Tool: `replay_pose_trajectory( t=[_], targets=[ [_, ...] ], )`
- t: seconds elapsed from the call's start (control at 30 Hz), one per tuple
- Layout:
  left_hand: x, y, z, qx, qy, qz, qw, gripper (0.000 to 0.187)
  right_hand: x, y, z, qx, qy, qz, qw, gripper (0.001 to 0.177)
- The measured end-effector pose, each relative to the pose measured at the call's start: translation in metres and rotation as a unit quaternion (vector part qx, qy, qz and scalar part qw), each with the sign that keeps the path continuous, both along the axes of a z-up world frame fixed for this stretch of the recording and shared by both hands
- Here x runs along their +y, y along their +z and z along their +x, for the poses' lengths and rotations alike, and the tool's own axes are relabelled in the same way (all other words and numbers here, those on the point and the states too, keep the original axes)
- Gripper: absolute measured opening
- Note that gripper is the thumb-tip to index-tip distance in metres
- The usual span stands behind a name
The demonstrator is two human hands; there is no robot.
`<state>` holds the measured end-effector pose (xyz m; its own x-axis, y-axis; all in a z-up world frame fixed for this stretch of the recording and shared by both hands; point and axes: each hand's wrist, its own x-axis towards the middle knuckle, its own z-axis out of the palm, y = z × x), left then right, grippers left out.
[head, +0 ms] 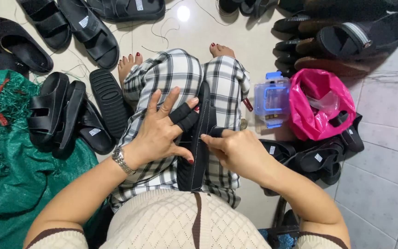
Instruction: Hand-sewing a black sandal using a needle and thread while sitting on the floor.
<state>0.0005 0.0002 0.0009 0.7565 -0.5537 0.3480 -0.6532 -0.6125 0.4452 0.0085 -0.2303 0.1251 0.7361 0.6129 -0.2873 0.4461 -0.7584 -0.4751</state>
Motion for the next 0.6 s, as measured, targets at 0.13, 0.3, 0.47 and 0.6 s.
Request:
replay_pose_trajectory(
  t=[0.13,0.3,0.47,0.6],
  targets=[
    [0.006,-0.001,-0.015,-0.010,0.013,0.000,1.000,0.110,-0.009,-0.011,-0.012,-0.033,-0.011,0.027,0.999,0.020],
    [0.017,0.023,-0.054,0.187,0.103,-0.259,0.942,0.017,-0.015,-0.024,-0.031,-0.217,0.003,-0.050,0.975,0.018],
    [0.006,0.058,-0.054,0.573,0.075,-0.510,0.637,0.021,-0.017,-0.042,-0.028,-0.206,-0.010,0.019,0.978,0.008],
    [-0.009,0.021,-0.058,0.594,0.170,-0.425,0.661,0.027,-0.023,-0.050,-0.028,-0.184,-0.014,0.081,0.980,0.006]
  ],
)
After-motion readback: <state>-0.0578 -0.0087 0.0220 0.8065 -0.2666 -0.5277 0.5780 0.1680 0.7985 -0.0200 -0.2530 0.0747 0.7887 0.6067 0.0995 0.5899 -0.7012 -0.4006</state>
